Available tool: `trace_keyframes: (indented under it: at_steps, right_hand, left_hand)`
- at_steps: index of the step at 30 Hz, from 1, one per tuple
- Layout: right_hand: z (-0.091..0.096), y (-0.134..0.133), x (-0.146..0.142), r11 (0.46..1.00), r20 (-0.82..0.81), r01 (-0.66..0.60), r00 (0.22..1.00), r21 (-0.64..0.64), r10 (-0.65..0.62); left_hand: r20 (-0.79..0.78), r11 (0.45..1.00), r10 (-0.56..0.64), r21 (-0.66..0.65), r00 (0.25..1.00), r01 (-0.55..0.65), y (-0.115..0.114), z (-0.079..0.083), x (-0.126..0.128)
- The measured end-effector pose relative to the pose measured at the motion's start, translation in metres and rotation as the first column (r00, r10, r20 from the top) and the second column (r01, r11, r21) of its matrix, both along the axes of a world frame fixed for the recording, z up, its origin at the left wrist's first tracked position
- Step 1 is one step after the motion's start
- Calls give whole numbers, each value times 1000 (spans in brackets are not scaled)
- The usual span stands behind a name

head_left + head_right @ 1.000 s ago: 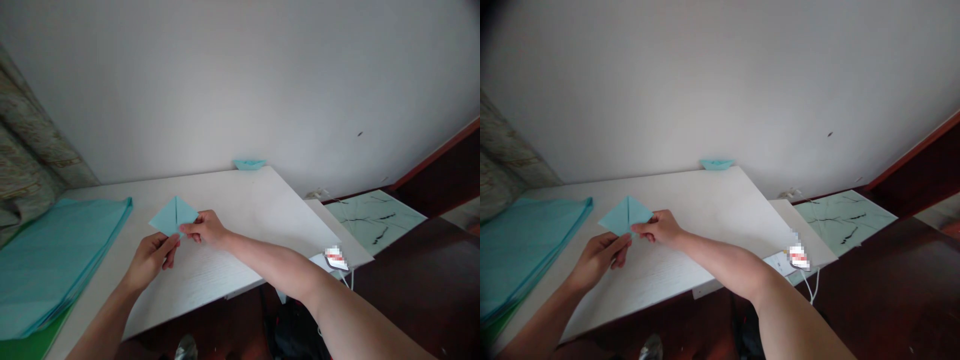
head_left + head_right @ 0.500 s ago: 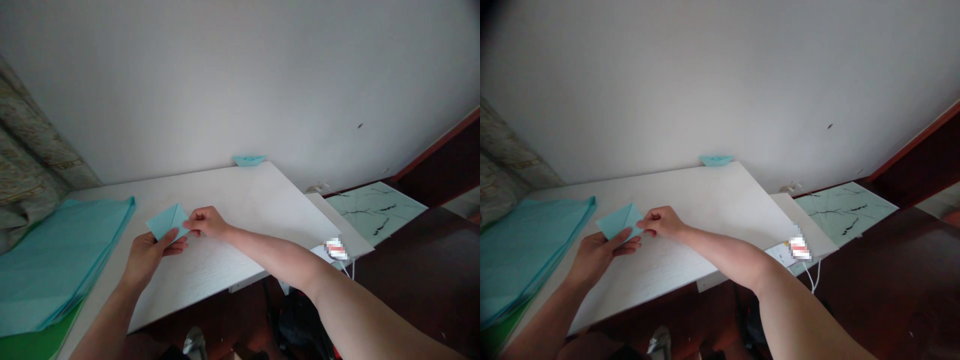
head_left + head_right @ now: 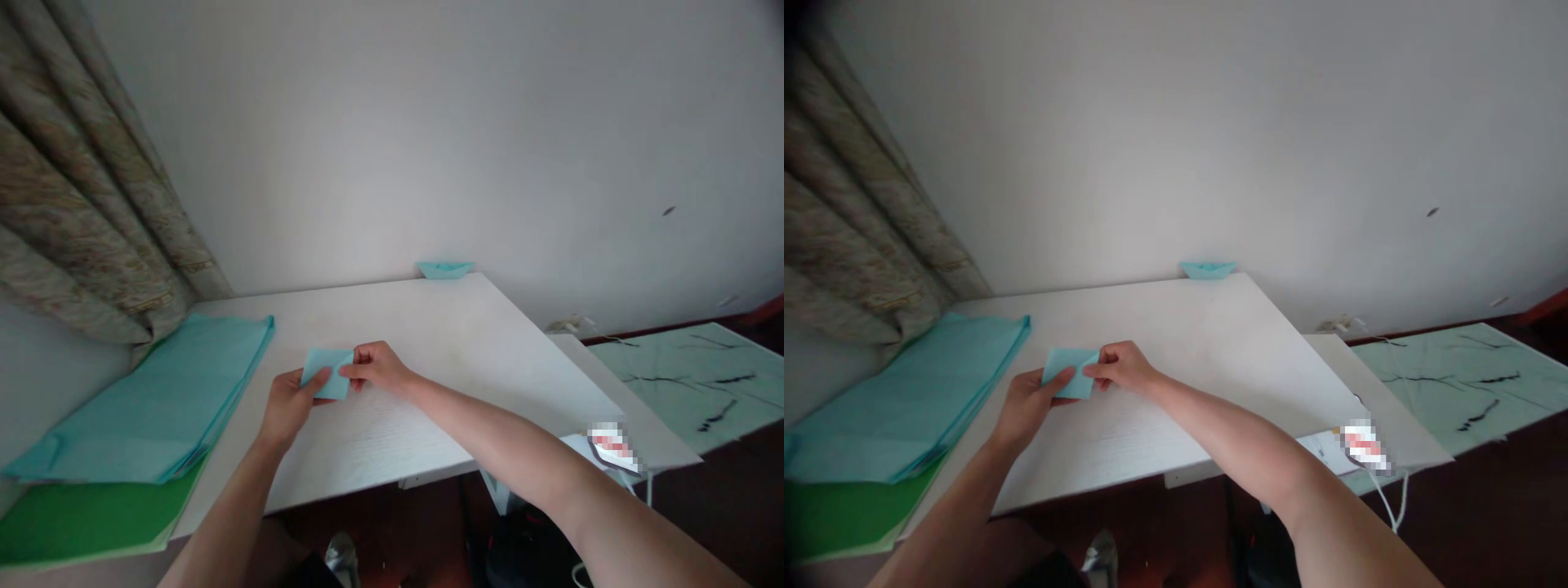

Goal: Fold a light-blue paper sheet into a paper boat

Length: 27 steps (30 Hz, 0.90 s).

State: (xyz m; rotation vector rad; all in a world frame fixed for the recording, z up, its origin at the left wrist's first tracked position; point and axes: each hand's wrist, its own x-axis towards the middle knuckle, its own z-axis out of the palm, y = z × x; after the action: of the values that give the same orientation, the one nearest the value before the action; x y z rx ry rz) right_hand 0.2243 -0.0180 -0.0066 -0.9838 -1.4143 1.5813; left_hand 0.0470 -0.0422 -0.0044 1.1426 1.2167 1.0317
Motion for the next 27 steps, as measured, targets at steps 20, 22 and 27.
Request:
trace_keyframes:
  at_steps: [20,22,27]
  right_hand:
    - [-4,-1,-4,979,215,61,971,195,-103]
    - [-5,0,-3,983,192,56,977,175,-90]
    - [-6,2,-1,994,133,13,991,105,-27]
  left_hand:
    - [-108,890,-450,-141,886,435,-5,-5,10]
    - [-110,903,-421,-149,900,404,-4,-2,8]
    - [-135,918,-385,-158,913,363,-4,3,5]
